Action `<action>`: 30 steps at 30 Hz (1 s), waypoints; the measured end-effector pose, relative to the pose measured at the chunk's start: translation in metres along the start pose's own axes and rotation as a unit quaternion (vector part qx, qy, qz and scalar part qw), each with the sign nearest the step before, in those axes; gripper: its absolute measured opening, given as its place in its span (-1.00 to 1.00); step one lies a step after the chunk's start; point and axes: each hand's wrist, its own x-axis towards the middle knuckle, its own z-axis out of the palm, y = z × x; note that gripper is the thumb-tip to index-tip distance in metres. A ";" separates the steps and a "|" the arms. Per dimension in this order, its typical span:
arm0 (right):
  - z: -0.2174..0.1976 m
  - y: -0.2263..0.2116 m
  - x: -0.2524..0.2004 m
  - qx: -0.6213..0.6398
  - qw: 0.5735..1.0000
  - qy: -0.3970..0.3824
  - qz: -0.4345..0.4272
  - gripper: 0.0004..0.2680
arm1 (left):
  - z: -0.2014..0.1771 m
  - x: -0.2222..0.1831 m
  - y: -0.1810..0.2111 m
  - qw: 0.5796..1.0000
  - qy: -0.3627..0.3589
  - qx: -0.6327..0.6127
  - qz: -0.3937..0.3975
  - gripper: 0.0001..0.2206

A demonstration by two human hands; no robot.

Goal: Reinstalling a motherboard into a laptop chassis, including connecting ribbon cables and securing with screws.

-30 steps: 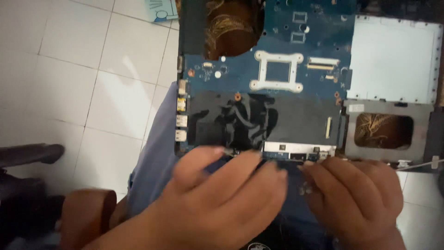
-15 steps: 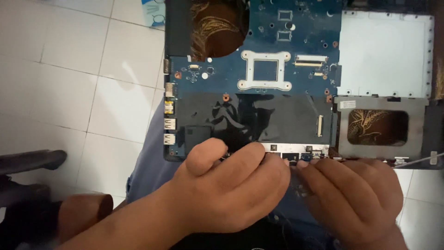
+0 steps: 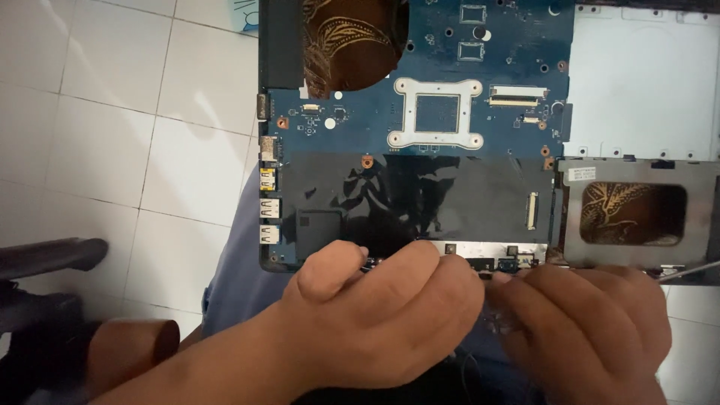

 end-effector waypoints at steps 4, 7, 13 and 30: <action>0.006 0.002 0.002 -0.002 0.999 0.048 -0.022 -0.97 | -0.001 0.002 0.001 1.000 0.001 -0.013 -0.023 -0.78; 0.004 0.000 -0.002 -0.012 1.000 0.025 -0.001 -0.95 | -0.003 0.001 0.001 0.998 0.004 -0.052 -0.047 -0.82; 0.003 -0.001 -0.006 -0.028 0.999 0.010 0.021 -0.94 | 0.001 0.001 0.001 0.999 0.027 -0.021 -0.039 -0.78; -0.025 -0.013 0.023 0.035 0.984 -0.109 0.136 -0.88 | 0.001 -0.004 0.002 0.997 0.018 -0.057 -0.048 -0.81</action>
